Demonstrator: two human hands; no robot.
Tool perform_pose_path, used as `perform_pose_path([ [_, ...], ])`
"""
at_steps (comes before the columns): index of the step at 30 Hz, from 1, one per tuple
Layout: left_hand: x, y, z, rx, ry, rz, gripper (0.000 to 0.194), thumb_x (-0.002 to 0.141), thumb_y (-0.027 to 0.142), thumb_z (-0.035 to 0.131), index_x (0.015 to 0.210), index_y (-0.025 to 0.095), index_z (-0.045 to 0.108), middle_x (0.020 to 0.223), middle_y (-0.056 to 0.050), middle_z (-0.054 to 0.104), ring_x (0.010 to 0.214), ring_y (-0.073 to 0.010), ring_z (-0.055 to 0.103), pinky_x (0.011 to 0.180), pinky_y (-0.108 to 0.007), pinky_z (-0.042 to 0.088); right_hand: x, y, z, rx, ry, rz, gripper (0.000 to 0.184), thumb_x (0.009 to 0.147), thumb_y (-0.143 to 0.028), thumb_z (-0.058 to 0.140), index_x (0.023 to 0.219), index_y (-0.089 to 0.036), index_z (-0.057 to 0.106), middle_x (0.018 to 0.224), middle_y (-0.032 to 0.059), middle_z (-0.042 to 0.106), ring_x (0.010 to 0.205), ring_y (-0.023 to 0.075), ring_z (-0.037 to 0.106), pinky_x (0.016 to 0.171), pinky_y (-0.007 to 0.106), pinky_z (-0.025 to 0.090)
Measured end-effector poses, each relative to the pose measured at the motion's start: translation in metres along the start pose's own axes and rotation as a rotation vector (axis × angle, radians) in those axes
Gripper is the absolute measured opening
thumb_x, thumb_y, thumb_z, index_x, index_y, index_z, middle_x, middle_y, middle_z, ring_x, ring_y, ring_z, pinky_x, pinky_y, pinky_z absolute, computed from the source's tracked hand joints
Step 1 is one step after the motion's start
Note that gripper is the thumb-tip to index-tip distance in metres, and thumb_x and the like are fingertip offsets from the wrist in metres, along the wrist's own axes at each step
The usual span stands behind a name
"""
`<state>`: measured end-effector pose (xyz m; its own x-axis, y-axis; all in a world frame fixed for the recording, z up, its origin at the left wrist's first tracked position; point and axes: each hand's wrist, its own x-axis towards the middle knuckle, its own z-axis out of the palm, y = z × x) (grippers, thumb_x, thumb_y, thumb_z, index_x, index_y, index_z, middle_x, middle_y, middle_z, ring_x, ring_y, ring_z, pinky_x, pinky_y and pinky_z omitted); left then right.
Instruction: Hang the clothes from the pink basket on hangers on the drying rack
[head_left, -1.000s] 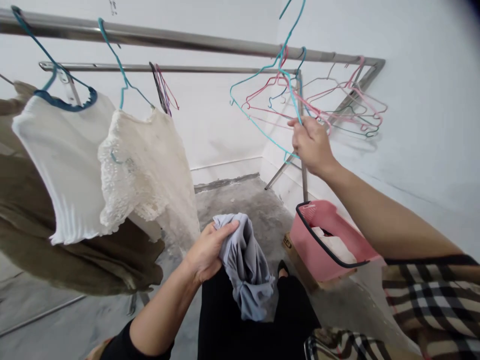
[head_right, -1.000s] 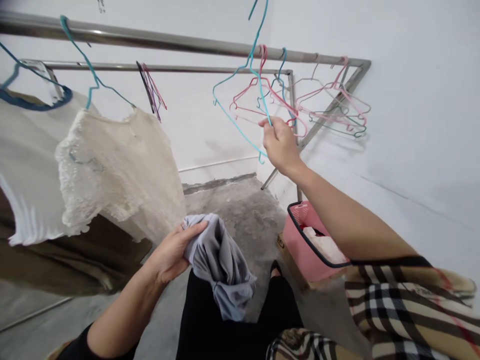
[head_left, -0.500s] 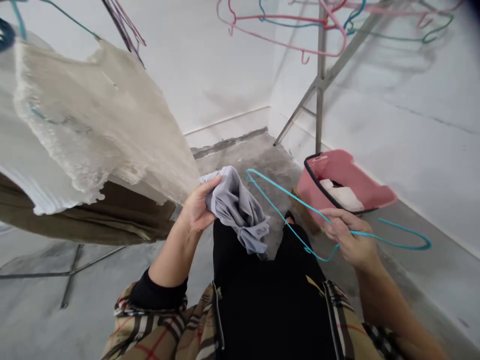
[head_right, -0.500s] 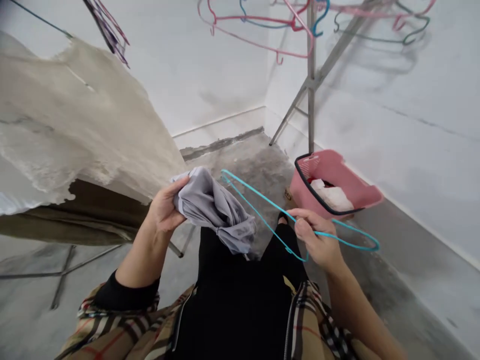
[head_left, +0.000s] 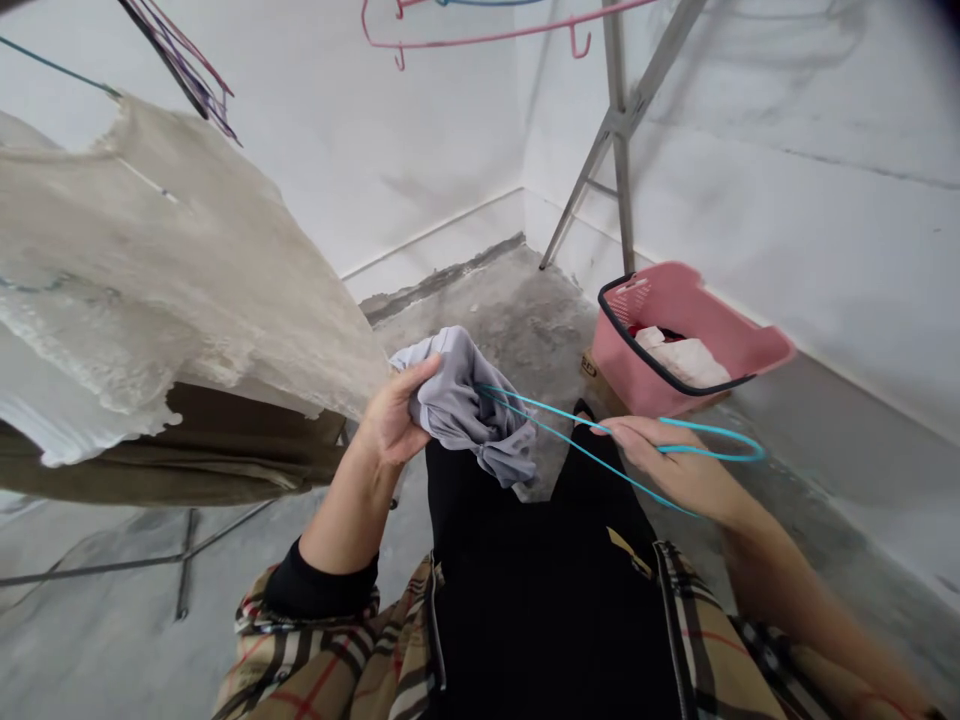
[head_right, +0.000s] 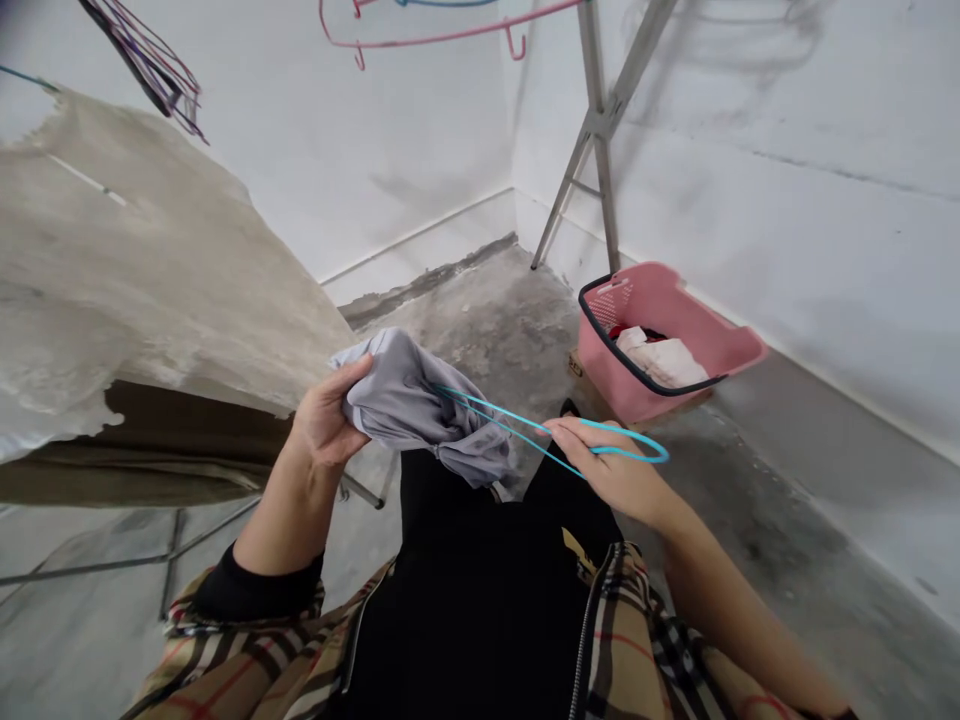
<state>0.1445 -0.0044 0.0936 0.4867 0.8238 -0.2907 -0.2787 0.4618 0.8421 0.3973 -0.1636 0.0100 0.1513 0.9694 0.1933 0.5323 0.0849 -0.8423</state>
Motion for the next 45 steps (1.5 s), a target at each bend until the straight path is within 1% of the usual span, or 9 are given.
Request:
perform_pose_path([
  [6, -0.011, -0.032, 0.023, 0.523, -0.319, -0.029, 0.032, 0.072, 0.039, 0.076, 0.094, 0.017, 0.07, 0.074, -0.003, 0.072, 0.079, -0.0199, 0.07, 0.078, -0.031, 0.059, 0.027, 0.008, 0.035, 0.269, -0.034, -0.035, 0.044, 0.096, -0.047, 0.044, 0.083, -0.013, 0.069, 0.057, -0.0001, 0.052, 0.053, 0.0096, 0.046, 0.051, 0.023, 0.035],
  [11, -0.019, -0.036, 0.022, 1.317, -0.472, 0.293, 0.024, 0.082, 0.038, 0.064, 0.089, 0.015, 0.068, 0.087, -0.007, 0.073, 0.09, -0.0219, 0.067, 0.087, -0.035, 0.054, 0.03, 0.029, 0.044, 0.644, 0.057, -0.048, 0.04, 0.094, -0.048, 0.051, 0.085, -0.013, 0.069, 0.048, -0.0065, 0.032, 0.043, 0.006, 0.026, 0.045, 0.023, 0.022],
  [14, -0.024, -0.024, 0.021, 1.45, -0.506, 0.444, 0.021, 0.087, 0.034, 0.058, 0.083, 0.015, 0.068, 0.083, -0.008, 0.073, 0.082, -0.0202, 0.068, 0.084, -0.033, 0.054, 0.027, 0.036, 0.044, 0.736, 0.096, -0.071, 0.04, 0.093, -0.048, 0.052, 0.087, -0.013, 0.07, 0.048, -0.0069, 0.031, 0.043, 0.0059, 0.025, 0.045, 0.023, 0.02],
  [19, -0.025, 0.002, 0.027, 1.237, -0.217, 0.673, 0.021, 0.089, 0.031, 0.055, 0.094, 0.017, 0.071, 0.094, -0.007, 0.075, 0.088, -0.019, 0.069, 0.085, -0.03, 0.054, 0.028, 0.025, 0.03, 0.558, -0.029, -0.089, 0.042, 0.094, -0.048, 0.05, 0.087, -0.012, 0.071, 0.05, -0.0057, 0.034, 0.045, 0.0062, 0.029, 0.046, 0.023, 0.023],
  [26, -0.022, 0.014, 0.028, 0.958, 0.009, 0.659, 0.017, 0.079, 0.034, 0.07, 0.083, 0.018, 0.073, 0.084, -0.002, 0.074, 0.085, -0.0187, 0.068, 0.084, -0.026, 0.054, 0.032, 0.009, 0.019, 0.254, -0.202, -0.122, 0.049, 0.095, -0.05, 0.046, 0.087, -0.01, 0.073, 0.059, -0.0003, 0.052, 0.054, 0.0084, 0.043, 0.054, 0.022, 0.033],
  [30, -0.025, 0.012, 0.03, 0.872, 0.04, 0.647, 0.014, 0.079, 0.032, 0.071, 0.085, 0.019, 0.073, 0.084, -0.001, 0.073, 0.085, -0.0181, 0.068, 0.084, -0.025, 0.054, 0.033, 0.01, 0.027, 0.225, -0.097, -0.134, 0.048, 0.096, -0.048, 0.044, 0.087, -0.011, 0.074, 0.062, 0.0012, 0.056, 0.059, 0.0103, 0.049, 0.057, 0.023, 0.036],
  [35, -0.031, 0.008, 0.032, 1.173, -0.193, 0.572, 0.017, 0.085, 0.034, 0.063, 0.081, 0.019, 0.072, 0.071, -0.002, 0.069, 0.087, -0.0206, 0.066, 0.084, -0.027, 0.052, 0.034, -0.001, 0.04, 0.311, 0.184, -0.139, 0.044, 0.097, -0.045, 0.044, 0.086, -0.013, 0.073, 0.052, -0.0031, 0.043, 0.051, 0.0095, 0.041, 0.054, 0.023, 0.035],
  [39, -0.03, 0.013, 0.025, 1.664, -0.134, 0.629, 0.025, 0.083, 0.029, 0.061, 0.061, 0.018, 0.065, 0.056, -0.003, 0.06, 0.06, -0.0177, 0.059, 0.06, -0.027, 0.045, 0.038, -0.014, 0.04, 0.359, 0.237, -0.222, 0.044, 0.097, -0.045, 0.045, 0.082, -0.014, 0.072, 0.05, -0.0038, 0.041, 0.048, 0.0082, 0.039, 0.053, 0.023, 0.036],
  [45, -0.024, 0.034, 0.023, 1.831, 0.057, 1.089, 0.012, 0.078, 0.023, 0.066, 0.088, 0.027, 0.072, 0.118, -0.007, 0.068, 0.122, -0.0317, 0.051, 0.099, -0.042, 0.04, 0.05, -0.029, 0.021, 0.327, 0.196, -0.3, 0.047, 0.096, -0.049, 0.044, 0.085, -0.014, 0.073, 0.051, -0.0023, 0.048, 0.046, 0.0077, 0.042, 0.049, 0.022, 0.035],
])
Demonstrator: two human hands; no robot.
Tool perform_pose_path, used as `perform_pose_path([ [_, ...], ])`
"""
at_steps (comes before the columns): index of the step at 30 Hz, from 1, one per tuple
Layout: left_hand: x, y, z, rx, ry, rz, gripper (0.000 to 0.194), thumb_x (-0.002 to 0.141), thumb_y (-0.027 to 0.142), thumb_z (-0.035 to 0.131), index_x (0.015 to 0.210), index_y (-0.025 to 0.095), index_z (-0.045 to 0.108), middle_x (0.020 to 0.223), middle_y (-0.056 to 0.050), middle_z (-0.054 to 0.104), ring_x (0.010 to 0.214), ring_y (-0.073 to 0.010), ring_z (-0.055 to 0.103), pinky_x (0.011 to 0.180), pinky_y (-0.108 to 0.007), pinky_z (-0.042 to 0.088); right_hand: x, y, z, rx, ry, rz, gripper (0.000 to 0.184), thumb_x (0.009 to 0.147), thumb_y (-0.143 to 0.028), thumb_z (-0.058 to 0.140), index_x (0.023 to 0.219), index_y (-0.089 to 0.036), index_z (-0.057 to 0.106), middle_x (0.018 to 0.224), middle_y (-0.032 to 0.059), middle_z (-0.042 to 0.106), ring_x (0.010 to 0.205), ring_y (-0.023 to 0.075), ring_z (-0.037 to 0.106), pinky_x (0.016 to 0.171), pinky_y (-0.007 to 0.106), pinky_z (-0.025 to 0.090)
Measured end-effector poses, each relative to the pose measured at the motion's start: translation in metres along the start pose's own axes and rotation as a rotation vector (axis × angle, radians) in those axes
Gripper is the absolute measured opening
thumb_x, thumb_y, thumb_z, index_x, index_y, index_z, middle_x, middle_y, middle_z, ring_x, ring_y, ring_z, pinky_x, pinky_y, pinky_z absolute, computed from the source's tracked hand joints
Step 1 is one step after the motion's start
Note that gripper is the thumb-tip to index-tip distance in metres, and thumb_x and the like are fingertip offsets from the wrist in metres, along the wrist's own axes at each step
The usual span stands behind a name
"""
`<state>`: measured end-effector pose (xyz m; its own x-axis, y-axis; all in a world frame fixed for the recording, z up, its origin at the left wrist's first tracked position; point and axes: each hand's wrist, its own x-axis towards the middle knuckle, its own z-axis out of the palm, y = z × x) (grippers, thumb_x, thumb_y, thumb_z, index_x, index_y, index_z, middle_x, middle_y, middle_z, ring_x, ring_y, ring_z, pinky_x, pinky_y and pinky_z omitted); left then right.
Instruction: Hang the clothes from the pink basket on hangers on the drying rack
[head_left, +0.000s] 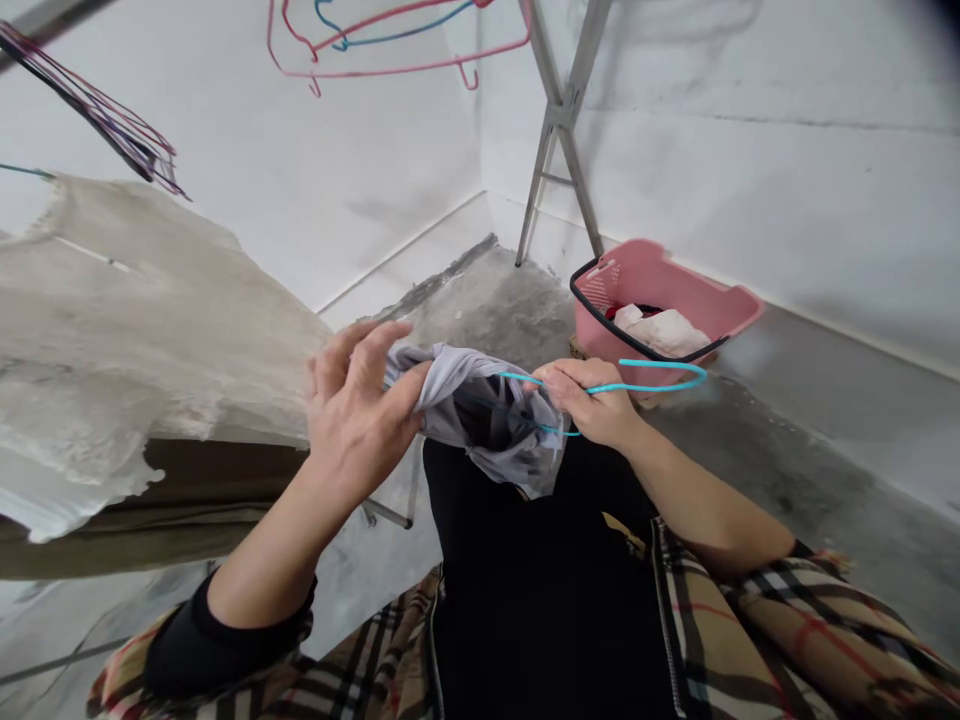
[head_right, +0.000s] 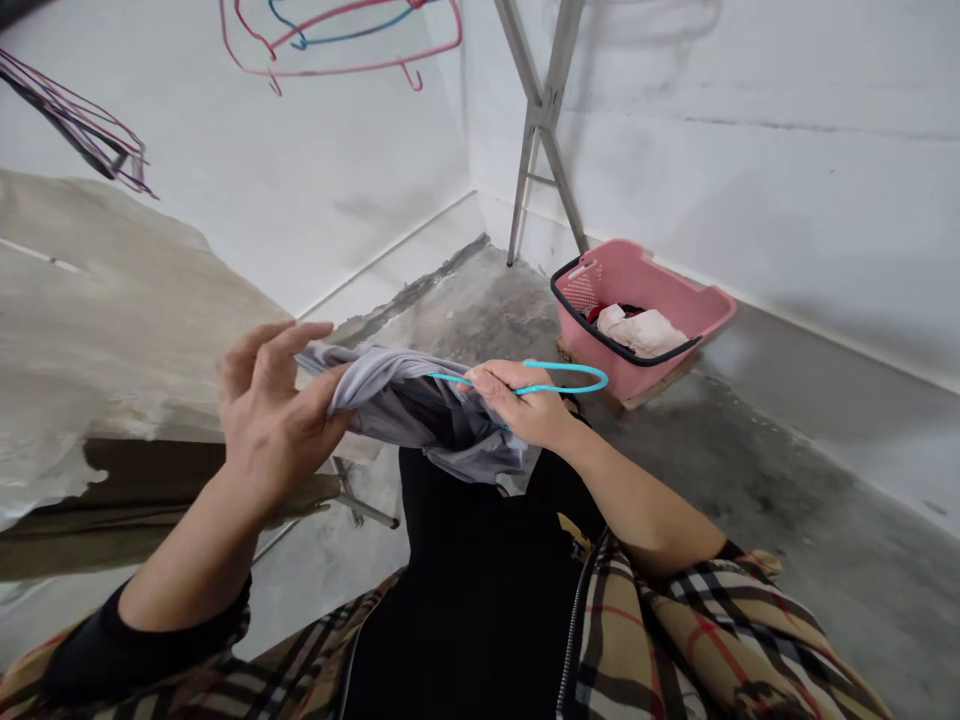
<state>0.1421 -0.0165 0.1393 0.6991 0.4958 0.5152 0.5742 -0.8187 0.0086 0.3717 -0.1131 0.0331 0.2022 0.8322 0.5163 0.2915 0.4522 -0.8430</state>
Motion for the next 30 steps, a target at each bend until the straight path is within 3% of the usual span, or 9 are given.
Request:
perform_pose_path([
  [2, 0.004, -0.003, -0.001, -0.023, -0.036, 0.019, 0.016, 0.079, 0.026, 0.067, 0.094, 0.028, 0.071, 0.108, -0.008, 0.07, 0.114, -0.0303, 0.056, 0.098, -0.04, 0.04, 0.008, -0.006, -0.005, -0.057, -0.031, -0.06, 0.046, 0.096, -0.048, 0.044, 0.085, -0.015, 0.073, 0.055, -0.0002, 0.055, 0.05, 0.0088, 0.047, 0.053, 0.023, 0.039],
  [7, 0.005, -0.005, 0.001, -0.046, -0.184, 0.026, 0.032, 0.086, 0.039, 0.062, 0.116, 0.032, 0.068, 0.086, -0.003, 0.071, 0.079, -0.0195, 0.062, 0.067, -0.025, 0.041, 0.025, -0.013, -0.013, -0.109, -0.087, -0.077, 0.04, 0.094, -0.048, 0.049, 0.081, -0.016, 0.069, 0.066, 0.0021, 0.063, 0.059, 0.0106, 0.054, 0.059, 0.023, 0.043],
  [13, -0.006, -0.003, -0.001, 0.087, -0.072, -0.051, 0.026, 0.091, 0.042, 0.056, 0.109, 0.034, 0.073, 0.071, -0.001, 0.064, 0.065, -0.0147, 0.056, 0.052, -0.025, 0.027, -0.006, 0.012, -0.009, -0.191, 0.397, -0.011, 0.031, 0.086, -0.048, 0.061, 0.085, -0.018, 0.065, 0.079, 0.0029, 0.06, 0.07, 0.0125, 0.053, 0.065, 0.025, 0.044],
  [15, -0.009, -0.004, -0.003, 0.091, -0.029, -0.088, 0.026, 0.09, 0.042, 0.058, 0.11, 0.035, 0.073, 0.072, -0.001, 0.064, 0.064, -0.0145, 0.056, 0.051, -0.025, 0.026, -0.028, 0.028, -0.001, -0.198, 0.344, 0.147, 0.037, 0.089, -0.049, 0.057, 0.069, -0.017, 0.061, 0.066, 0.0009, 0.056, 0.061, 0.0111, 0.049, 0.06, 0.025, 0.04],
  [18, -0.013, -0.006, -0.006, 0.054, -0.008, -0.12, 0.027, 0.089, 0.041, 0.061, 0.112, 0.035, 0.073, 0.072, -0.001, 0.064, 0.066, -0.0148, 0.056, 0.051, -0.025, 0.025, -0.053, 0.06, 0.019, -0.13, -0.041, 0.559, 0.049, 0.086, -0.054, 0.06, 0.055, -0.016, 0.061, 0.052, 0.0013, 0.056, 0.052, 0.0103, 0.05, 0.055, 0.023, 0.038],
  [20, -0.015, -0.005, -0.006, 0.012, -0.001, -0.126, 0.027, 0.088, 0.041, 0.063, 0.112, 0.035, 0.072, 0.072, -0.001, 0.064, 0.068, -0.0149, 0.056, 0.053, -0.024, 0.027, -0.058, 0.081, 0.037, 0.01, -0.16, 0.871, 0.051, 0.082, -0.056, 0.064, 0.053, -0.014, 0.063, 0.049, 0.0034, 0.059, 0.046, 0.0104, 0.051, 0.05, 0.023, 0.037],
  [22, -0.017, -0.004, -0.006, -0.036, 0.011, -0.131, 0.027, 0.086, 0.04, 0.065, 0.112, 0.036, 0.073, 0.073, 0.0, 0.064, 0.067, -0.0145, 0.056, 0.054, -0.024, 0.028, -0.056, 0.099, 0.053, 0.163, -0.12, 1.069, 0.046, 0.083, -0.053, 0.065, 0.06, -0.013, 0.065, 0.051, 0.0037, 0.06, 0.04, 0.0098, 0.048, 0.042, 0.023, 0.034],
  [26, -0.023, -0.008, -0.005, -0.094, 0.026, -0.181, 0.026, 0.083, 0.039, 0.068, 0.109, 0.035, 0.074, 0.075, 0.0, 0.065, 0.067, -0.0142, 0.056, 0.056, -0.023, 0.032, -0.043, 0.114, 0.066, 0.366, 0.013, 1.124, 0.016, 0.089, -0.029, 0.06, 0.082, -0.015, 0.062, 0.066, 0.0006, 0.066, 0.046, 0.0068, 0.052, 0.044, 0.018, 0.039],
  [30, -0.032, -0.019, -0.005, -0.12, 0.037, -0.249, 0.025, 0.083, 0.039, 0.068, 0.107, 0.033, 0.074, 0.084, 0.0, 0.07, 0.075, -0.0158, 0.061, 0.064, -0.023, 0.038, -0.039, 0.114, 0.063, 0.585, 0.038, 1.22, 0.038, 0.099, -0.041, 0.036, 0.084, -0.014, 0.057, 0.075, 0.0076, 0.068, 0.059, 0.0103, 0.062, 0.058, 0.022, 0.053],
])
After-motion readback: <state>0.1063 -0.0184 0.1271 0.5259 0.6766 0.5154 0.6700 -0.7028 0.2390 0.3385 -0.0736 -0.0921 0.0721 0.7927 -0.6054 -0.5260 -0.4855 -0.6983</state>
